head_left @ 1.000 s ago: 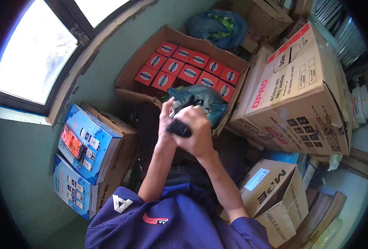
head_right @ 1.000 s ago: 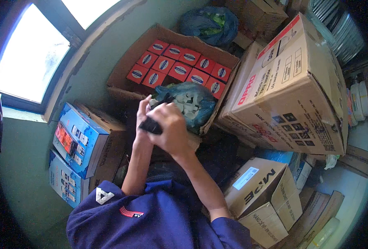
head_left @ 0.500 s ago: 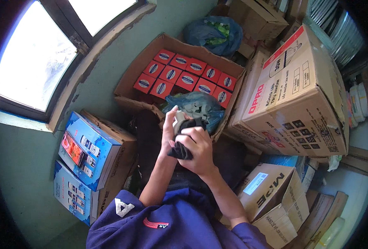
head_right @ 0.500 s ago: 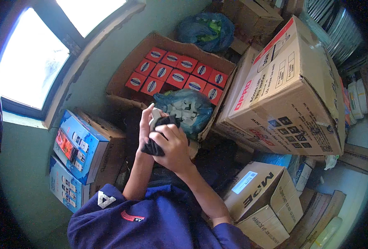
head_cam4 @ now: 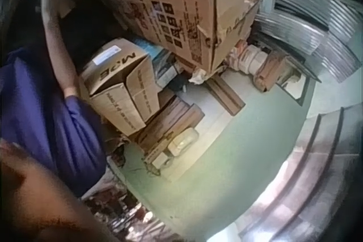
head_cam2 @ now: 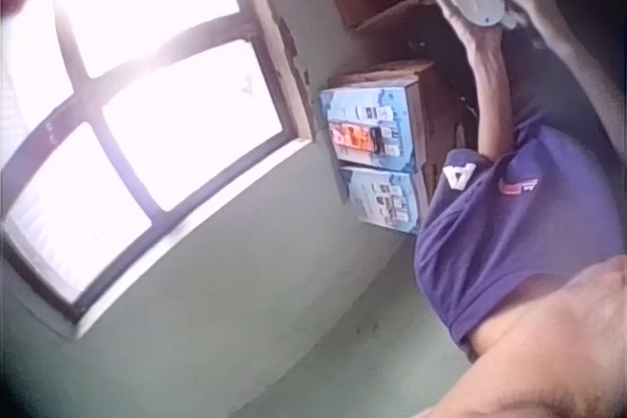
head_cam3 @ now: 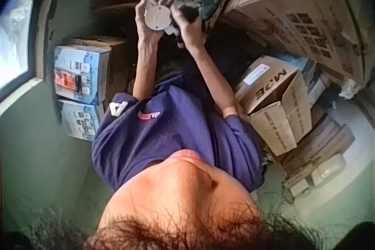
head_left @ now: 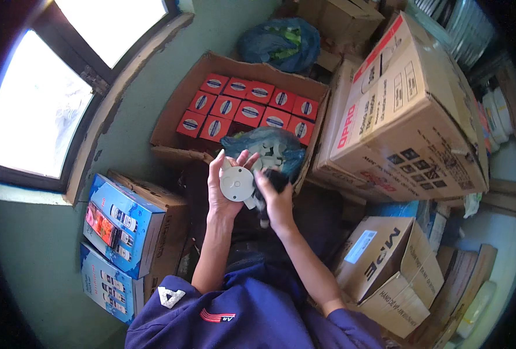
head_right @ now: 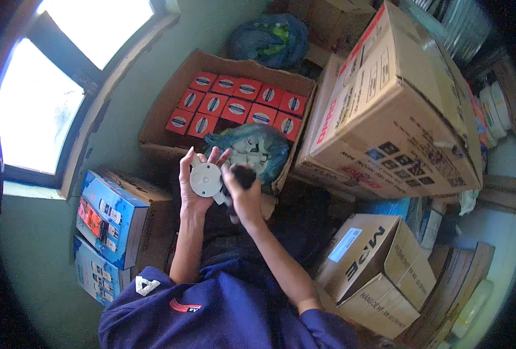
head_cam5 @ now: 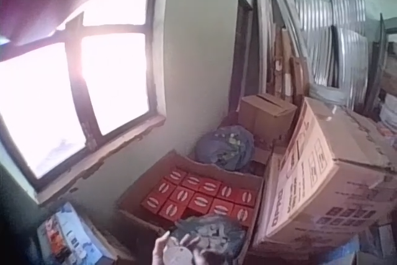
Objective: Assembling LED light bulb components in a storage area.
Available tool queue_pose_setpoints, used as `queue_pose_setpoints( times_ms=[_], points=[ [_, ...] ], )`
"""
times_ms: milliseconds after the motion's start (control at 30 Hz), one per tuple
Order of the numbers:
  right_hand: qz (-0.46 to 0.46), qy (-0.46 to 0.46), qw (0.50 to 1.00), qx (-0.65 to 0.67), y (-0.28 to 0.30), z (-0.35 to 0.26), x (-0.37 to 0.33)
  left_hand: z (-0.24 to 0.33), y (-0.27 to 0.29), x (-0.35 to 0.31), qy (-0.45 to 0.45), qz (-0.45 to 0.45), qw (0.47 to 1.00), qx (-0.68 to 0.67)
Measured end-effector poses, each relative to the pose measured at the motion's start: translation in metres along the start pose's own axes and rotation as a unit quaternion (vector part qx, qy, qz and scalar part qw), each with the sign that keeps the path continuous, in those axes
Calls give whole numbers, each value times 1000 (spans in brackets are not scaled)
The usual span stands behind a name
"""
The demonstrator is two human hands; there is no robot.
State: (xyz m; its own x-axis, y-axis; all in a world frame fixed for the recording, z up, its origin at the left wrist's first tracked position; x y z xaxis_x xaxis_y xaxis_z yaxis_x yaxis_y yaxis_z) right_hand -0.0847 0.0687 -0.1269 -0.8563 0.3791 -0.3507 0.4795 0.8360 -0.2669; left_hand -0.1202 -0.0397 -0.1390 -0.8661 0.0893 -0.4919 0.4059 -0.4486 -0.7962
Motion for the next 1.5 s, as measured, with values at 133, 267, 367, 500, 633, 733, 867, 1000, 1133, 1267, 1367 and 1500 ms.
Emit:
queue_pose_setpoints(
  times_ms=[133,267,367,500,633,733,867,1000,1133,1267,1367,1500],
  points=[
    [36,-35,998,24,11,14,0,-5,13,10,14,8,1000,7],
    [-8,-100,994,-53,55,44,-6,5,50,42,46,130,986,-95],
    [102,-200,963,146,120,69,2,-7,83,80,83,148,981,-90],
    [92,-297,923,227,162,86,-4,-69,119,160,30,81,980,178],
    [46,-328,889,316,163,80,-19,-98,131,215,-211,-44,626,749],
    [37,-319,884,340,160,70,-26,-98,154,242,-219,-43,458,860],
    [70,-300,881,359,166,67,-25,-77,169,252,-263,-6,376,889],
    [45,-325,868,372,165,78,-18,-79,157,243,-309,19,368,877],
    [-23,-392,814,427,154,86,-14,-118,116,235,-377,-52,358,852],
    [58,-352,871,336,179,87,-8,-155,119,268,-253,7,415,874],
    [80,-318,860,392,191,78,-10,-167,145,296,-131,107,478,862],
    [89,-283,857,421,203,72,-8,-156,160,311,-136,193,574,784]
  ],
)
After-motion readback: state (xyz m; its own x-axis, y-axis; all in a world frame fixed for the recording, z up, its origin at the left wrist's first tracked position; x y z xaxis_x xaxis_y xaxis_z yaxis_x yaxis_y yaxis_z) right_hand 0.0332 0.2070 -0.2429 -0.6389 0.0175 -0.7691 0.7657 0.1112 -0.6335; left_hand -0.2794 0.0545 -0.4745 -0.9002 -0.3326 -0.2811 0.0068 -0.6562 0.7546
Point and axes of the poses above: each hand's wrist, its own x-axis towards the middle knuckle, its own y-axis out of the back of the hand, z = x × y, the point moved 8 cm from there along x, towards the middle knuckle, and after that the axes turned 11 degrees about z, right-handed, at the moved point
